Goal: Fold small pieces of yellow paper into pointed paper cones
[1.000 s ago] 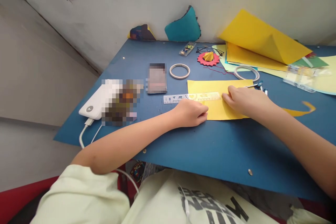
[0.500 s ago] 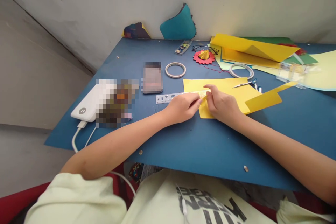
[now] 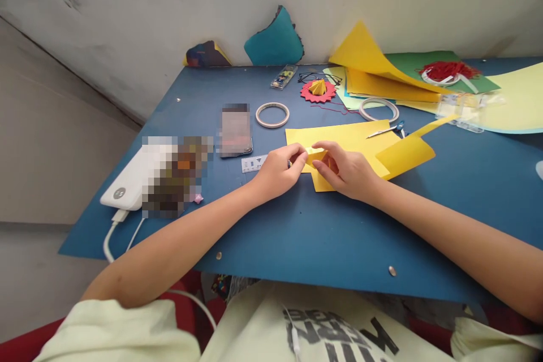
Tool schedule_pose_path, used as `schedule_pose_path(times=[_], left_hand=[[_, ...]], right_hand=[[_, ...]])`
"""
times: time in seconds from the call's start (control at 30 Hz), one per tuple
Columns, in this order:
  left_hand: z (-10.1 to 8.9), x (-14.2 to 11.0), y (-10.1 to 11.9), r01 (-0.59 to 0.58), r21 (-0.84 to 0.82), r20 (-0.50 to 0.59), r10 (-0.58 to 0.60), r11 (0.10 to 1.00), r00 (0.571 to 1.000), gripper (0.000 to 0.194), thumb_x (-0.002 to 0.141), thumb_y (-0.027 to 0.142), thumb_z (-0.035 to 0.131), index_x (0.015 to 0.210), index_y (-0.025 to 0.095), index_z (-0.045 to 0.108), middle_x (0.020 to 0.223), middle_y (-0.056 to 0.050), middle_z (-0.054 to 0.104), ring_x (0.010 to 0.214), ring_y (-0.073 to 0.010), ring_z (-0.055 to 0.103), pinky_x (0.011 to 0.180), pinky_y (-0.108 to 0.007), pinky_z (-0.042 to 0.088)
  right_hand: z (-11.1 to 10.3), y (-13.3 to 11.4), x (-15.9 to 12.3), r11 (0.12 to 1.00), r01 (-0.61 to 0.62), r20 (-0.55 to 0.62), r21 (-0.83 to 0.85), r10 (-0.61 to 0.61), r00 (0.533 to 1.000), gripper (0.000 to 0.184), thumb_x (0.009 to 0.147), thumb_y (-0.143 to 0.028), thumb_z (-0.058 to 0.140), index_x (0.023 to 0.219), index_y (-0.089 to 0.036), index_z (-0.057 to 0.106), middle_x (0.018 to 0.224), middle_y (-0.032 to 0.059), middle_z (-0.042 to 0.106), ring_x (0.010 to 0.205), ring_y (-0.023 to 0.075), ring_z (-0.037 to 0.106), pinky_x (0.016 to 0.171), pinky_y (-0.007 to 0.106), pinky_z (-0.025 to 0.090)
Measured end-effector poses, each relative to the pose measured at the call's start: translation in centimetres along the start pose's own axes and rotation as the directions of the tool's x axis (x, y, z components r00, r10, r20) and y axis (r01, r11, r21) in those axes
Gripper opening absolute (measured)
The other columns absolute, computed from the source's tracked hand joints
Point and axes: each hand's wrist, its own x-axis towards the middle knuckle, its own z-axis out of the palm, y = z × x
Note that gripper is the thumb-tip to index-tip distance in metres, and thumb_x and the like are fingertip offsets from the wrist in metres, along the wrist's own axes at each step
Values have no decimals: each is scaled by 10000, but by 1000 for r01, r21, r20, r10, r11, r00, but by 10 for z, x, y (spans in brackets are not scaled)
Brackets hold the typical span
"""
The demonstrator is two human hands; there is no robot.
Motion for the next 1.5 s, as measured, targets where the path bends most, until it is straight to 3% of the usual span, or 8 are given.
schedule_pose_path(times=[0.17, 0.4, 0.6, 1.03, 1.23, 1.37, 1.5], left_hand=[[-1, 1, 1, 41, -34, 13, -41, 999, 999, 210, 880, 307, 426, 721, 178, 471, 613, 47, 440, 550, -89, 399, 565, -225, 342], [-4, 1, 0, 81, -35, 63, -79, 996, 995, 225, 879, 313, 439, 701, 177, 451, 592, 52, 418, 533, -82, 363, 542, -222, 313], [-7, 0, 1, 99, -33, 105, -95, 995, 990, 246, 884, 292, 425, 669, 172, 444, 591, 49, 425, 542, -83, 373, 546, -226, 303], [-10, 4, -3, 126, -57, 167, -115, 990, 979, 284, 879, 315, 414, 633, 175, 434, 590, 40, 433, 573, -99, 395, 566, -244, 298], [-9, 7, -7, 197, -168, 211, -160, 966, 964, 266, 874, 306, 415, 640, 179, 425, 570, 41, 401, 563, -103, 402, 554, -249, 306], [-8, 5, -4, 147, -119, 218, -118, 982, 969, 330, 904, 349, 383, 624, 177, 412, 593, 31, 408, 580, -104, 389, 557, -253, 297], [-3, 1, -1, 86, -106, 212, -62, 991, 975, 323, 899, 459, 410, 760, 179, 489, 681, 20, 489, 631, -112, 445, 569, -248, 326]], right_hand=[[2, 5, -2, 995, 96, -45, -33, -97, 994, 519, 825, -558, 527, 1132, -144, 465, 714, 4, 600, 524, 106, 556, 487, 202, 379], [1, 5, -2, 981, 173, -129, -87, -184, 975, 321, 887, -447, 508, 1024, -159, 546, 616, -24, 615, 489, 86, 556, 499, 191, 382], [-4, 5, -1, 943, 253, -77, -215, -275, 958, 245, 921, -371, 474, 959, -177, 618, 608, -10, 669, 529, 109, 609, 519, 216, 387], [-1, 10, 3, 968, 250, -52, -9, -250, 967, 210, 929, -298, 462, 991, -181, 625, 778, 20, 715, 585, 99, 616, 522, 204, 387], [0, 9, 0, 952, 263, -53, -159, -274, 960, 221, 905, -299, 475, 1048, -189, 603, 715, -12, 696, 554, 97, 592, 508, 218, 366], [0, 8, -2, 938, 270, -80, -216, -293, 953, 179, 902, -288, 470, 939, -211, 628, 693, -24, 694, 532, 87, 577, 498, 218, 360], [1, 8, -2, 954, 226, -129, -195, -253, 959, 207, 901, -273, 455, 812, -203, 628, 571, -19, 642, 462, 82, 522, 480, 210, 357]])
